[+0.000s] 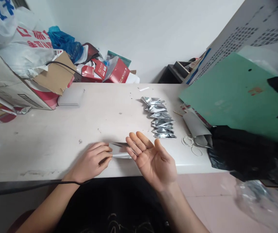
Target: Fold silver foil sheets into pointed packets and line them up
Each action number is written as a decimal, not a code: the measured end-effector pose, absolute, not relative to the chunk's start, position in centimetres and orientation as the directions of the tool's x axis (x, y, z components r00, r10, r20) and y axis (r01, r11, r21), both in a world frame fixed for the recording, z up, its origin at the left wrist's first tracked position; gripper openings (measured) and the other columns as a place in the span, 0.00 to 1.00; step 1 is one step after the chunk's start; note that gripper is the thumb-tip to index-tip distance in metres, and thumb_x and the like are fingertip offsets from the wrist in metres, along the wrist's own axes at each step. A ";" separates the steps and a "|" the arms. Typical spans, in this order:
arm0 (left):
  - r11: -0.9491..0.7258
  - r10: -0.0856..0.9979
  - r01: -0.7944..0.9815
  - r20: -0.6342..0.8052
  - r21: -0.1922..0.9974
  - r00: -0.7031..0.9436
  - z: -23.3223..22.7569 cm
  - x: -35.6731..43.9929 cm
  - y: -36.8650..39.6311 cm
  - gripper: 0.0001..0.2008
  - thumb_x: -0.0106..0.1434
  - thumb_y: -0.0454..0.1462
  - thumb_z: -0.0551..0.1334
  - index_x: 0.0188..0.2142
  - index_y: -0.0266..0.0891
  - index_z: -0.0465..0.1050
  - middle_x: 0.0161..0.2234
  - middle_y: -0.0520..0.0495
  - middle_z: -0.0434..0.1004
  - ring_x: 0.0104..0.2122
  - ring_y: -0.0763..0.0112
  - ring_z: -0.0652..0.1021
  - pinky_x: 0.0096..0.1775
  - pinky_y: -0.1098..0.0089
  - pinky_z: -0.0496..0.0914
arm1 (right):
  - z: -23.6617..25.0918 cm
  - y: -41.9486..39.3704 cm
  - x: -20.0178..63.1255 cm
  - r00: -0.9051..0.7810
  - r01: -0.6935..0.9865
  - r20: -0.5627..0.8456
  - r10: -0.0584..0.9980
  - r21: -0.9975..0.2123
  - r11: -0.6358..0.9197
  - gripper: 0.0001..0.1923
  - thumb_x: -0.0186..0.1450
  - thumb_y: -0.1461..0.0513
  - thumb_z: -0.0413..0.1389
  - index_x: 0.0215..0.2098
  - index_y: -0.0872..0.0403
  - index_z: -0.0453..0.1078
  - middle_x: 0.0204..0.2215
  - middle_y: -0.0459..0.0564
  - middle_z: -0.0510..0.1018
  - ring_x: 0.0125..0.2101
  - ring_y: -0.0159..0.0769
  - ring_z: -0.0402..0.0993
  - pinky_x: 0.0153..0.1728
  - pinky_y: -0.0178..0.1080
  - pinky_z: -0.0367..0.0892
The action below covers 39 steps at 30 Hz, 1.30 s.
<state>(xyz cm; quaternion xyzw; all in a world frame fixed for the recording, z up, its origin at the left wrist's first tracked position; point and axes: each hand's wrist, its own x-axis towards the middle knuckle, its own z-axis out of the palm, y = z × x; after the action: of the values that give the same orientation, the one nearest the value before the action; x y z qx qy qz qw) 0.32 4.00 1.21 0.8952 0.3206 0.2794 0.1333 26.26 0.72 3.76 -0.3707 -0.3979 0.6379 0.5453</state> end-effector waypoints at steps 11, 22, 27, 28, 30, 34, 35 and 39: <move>-0.715 0.691 0.510 0.374 0.478 0.619 0.5 -0.2 3.8 0.06 0.77 0.37 0.63 0.45 0.44 0.81 0.52 0.47 0.84 0.56 0.61 0.82 0.57 0.53 0.80 | 0.0 0.9 28.3 -0.430 0.566 0.327 0.842 -0.628 0.533 0.08 0.77 0.59 0.58 0.50 0.47 0.79 0.57 0.53 0.84 0.64 0.51 0.76 0.66 0.65 0.62; -0.726 0.673 0.497 0.340 0.475 0.657 0.2 -1.2 4.0 0.08 0.78 0.35 0.62 0.51 0.45 0.81 0.56 0.48 0.84 0.61 0.61 0.80 0.61 0.51 0.79 | -0.8 1.5 28.4 -0.386 0.656 0.333 0.860 -0.556 0.510 0.08 0.79 0.58 0.56 0.47 0.46 0.78 0.50 0.48 0.86 0.57 0.47 0.77 0.57 0.53 0.62; -0.705 0.704 0.522 0.384 0.481 0.598 0.2 -1.1 3.8 0.08 0.79 0.35 0.61 0.50 0.45 0.80 0.54 0.48 0.85 0.60 0.59 0.81 0.61 0.48 0.78 | -0.5 1.4 28.3 -0.368 0.685 0.332 0.869 -0.535 0.495 0.09 0.80 0.58 0.54 0.45 0.47 0.78 0.51 0.48 0.85 0.56 0.45 0.76 0.56 0.51 0.58; -0.691 0.718 0.526 0.389 0.496 0.577 0.2 -0.9 3.8 0.08 0.79 0.35 0.61 0.50 0.45 0.79 0.52 0.49 0.86 0.58 0.60 0.82 0.60 0.49 0.79 | -0.5 1.4 28.3 -0.357 0.687 0.330 0.874 -0.541 0.485 0.10 0.80 0.58 0.54 0.46 0.47 0.78 0.49 0.47 0.86 0.55 0.45 0.76 0.55 0.50 0.58; -0.654 0.755 0.544 0.405 0.525 0.517 0.2 -0.4 3.8 0.07 0.78 0.35 0.61 0.49 0.45 0.79 0.49 0.49 0.86 0.55 0.61 0.83 0.57 0.52 0.80 | -0.8 1.7 28.1 -0.324 0.699 0.335 0.885 -0.545 0.463 0.09 0.81 0.58 0.54 0.47 0.47 0.77 0.46 0.47 0.86 0.50 0.43 0.77 0.53 0.49 0.57; -0.565 0.823 0.612 0.428 0.553 0.374 0.2 1.0 4.1 0.07 0.75 0.34 0.63 0.48 0.45 0.79 0.43 0.50 0.87 0.46 0.63 0.85 0.50 0.57 0.80 | -1.7 2.3 27.2 -0.250 0.765 0.443 0.861 -0.455 0.456 0.08 0.80 0.62 0.54 0.51 0.49 0.76 0.43 0.48 0.86 0.44 0.40 0.77 0.50 0.47 0.57; -0.548 0.833 0.626 0.430 0.555 0.348 0.1 1.4 4.3 0.06 0.75 0.34 0.63 0.47 0.45 0.79 0.42 0.51 0.87 0.44 0.64 0.85 0.49 0.57 0.80 | -1.9 2.4 27.0 -0.253 0.786 0.475 0.843 -0.407 0.465 0.10 0.79 0.65 0.53 0.51 0.49 0.76 0.45 0.49 0.86 0.45 0.40 0.77 0.50 0.47 0.57; -0.520 0.848 0.653 0.426 0.551 0.316 0.0 2.2 4.8 0.05 0.75 0.34 0.63 0.43 0.44 0.79 0.37 0.52 0.85 0.39 0.65 0.83 0.46 0.59 0.78 | -2.0 2.1 26.3 -0.324 0.823 0.525 0.787 -0.253 0.508 0.17 0.77 0.71 0.51 0.56 0.49 0.76 0.52 0.53 0.84 0.51 0.44 0.74 0.53 0.48 0.58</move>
<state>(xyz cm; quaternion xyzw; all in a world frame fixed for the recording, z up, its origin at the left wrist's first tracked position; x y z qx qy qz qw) 2.17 4.81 0.04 0.7990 0.4694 0.3488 0.1396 26.34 2.05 -1.99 -0.4952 -0.8131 -0.0296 0.3046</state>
